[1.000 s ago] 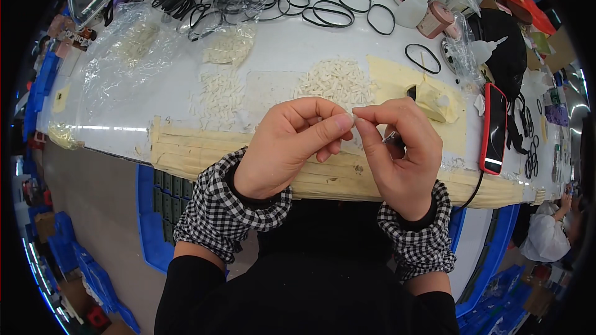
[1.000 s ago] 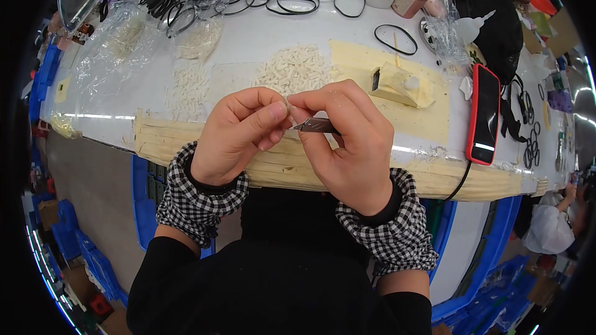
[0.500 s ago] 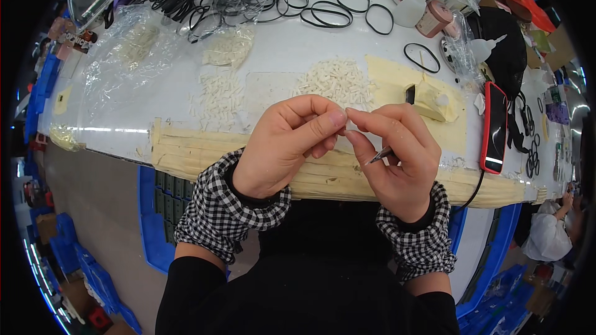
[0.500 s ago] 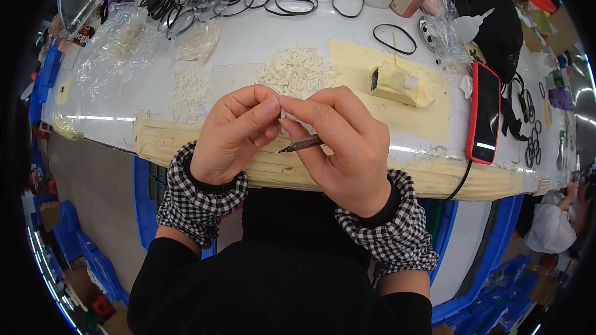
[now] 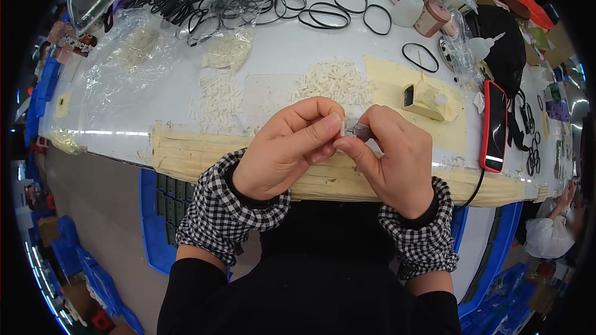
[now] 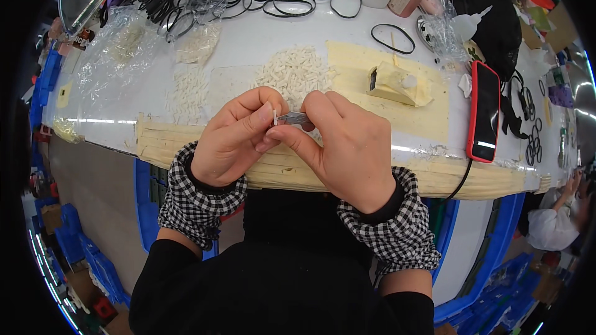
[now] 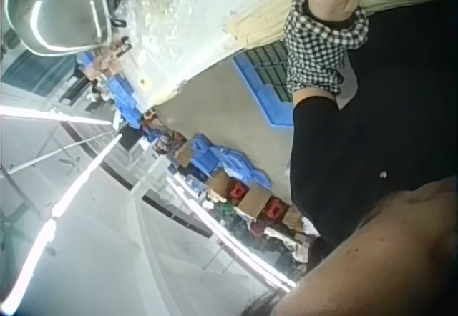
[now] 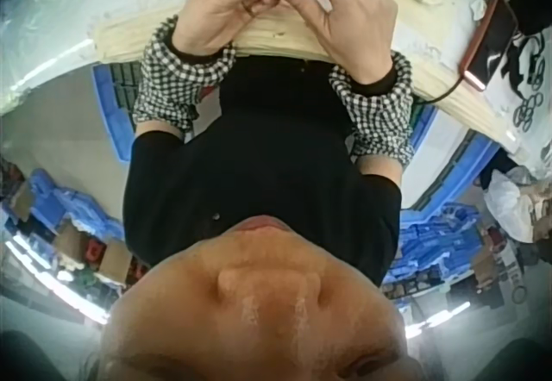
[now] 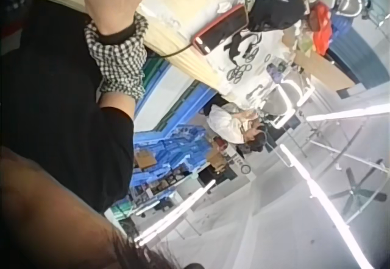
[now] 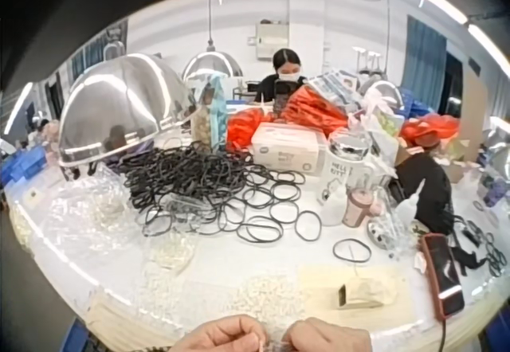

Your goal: Assembling small plastic components with tiny metal pins on a factory workbench.

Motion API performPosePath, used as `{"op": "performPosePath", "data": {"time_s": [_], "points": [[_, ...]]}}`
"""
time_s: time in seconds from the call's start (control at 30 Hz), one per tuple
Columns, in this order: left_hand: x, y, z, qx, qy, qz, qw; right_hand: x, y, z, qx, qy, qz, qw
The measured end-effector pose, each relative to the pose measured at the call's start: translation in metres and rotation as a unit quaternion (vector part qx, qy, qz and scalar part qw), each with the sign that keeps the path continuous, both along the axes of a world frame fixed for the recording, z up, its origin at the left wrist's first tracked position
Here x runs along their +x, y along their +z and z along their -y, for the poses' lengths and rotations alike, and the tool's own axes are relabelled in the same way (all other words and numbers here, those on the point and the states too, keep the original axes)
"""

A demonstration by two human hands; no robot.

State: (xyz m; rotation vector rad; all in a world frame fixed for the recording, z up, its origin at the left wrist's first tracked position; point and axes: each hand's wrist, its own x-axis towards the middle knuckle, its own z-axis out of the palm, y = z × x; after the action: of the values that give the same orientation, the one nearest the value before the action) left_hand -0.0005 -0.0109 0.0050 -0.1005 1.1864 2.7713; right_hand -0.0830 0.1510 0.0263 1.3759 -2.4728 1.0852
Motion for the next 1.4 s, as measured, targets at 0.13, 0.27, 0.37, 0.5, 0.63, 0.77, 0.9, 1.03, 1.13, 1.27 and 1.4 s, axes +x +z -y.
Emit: {"op": "performPosePath", "data": {"time_s": [0.13,0.27,0.37,0.5,0.63,0.77,0.9,1.03,1.13,1.27,1.4], "points": [[0.0007,-0.0014,0.0012,0.006,-0.009,-0.003,1.000,0.0006,0.0032,0.0004,0.016,0.002,0.025,1.000],[-0.0002,-0.0015,0.0013,0.016,-0.017,-0.003,1.000,-0.0026,-0.0005,0.0002,0.006,-0.002,-0.018,1.000],[0.0005,-0.0012,0.0011,0.007,-0.014,0.003,1.000,-0.0032,0.0006,-0.0008,0.017,0.000,-0.021,1.000],[0.0017,-0.0016,0.0017,-0.004,-0.010,0.010,1.000,-0.0030,0.0035,-0.0012,0.028,0.002,-0.015,0.999],[0.0013,0.0005,0.0007,-0.005,-0.008,0.015,1.000,-0.0025,0.0067,-0.0045,0.055,0.006,0.000,0.998],[0.0012,0.0008,0.0007,-0.007,-0.011,0.013,1.000,-0.0031,0.0043,-0.0046,0.051,0.006,-0.017,0.999],[0.0010,-0.0002,0.0005,-0.006,-0.015,0.016,1.000,-0.0043,0.0027,-0.0036,0.028,0.007,-0.015,0.999],[0.0013,0.0011,0.0004,-0.006,-0.017,0.019,1.000,-0.0051,0.0025,-0.0038,0.029,0.007,-0.024,0.999],[0.0010,0.0015,0.0008,-0.007,-0.020,0.021,1.000,-0.0049,0.0030,-0.0040,0.032,0.008,-0.024,0.999],[0.0009,-0.0002,0.0011,0.000,-0.027,0.022,0.999,-0.0030,0.0051,-0.0040,0.027,0.010,0.009,1.000],[0.0007,0.0003,0.0016,0.001,-0.031,0.023,0.999,-0.0028,0.0059,-0.0038,0.033,0.007,0.011,0.999]]}}
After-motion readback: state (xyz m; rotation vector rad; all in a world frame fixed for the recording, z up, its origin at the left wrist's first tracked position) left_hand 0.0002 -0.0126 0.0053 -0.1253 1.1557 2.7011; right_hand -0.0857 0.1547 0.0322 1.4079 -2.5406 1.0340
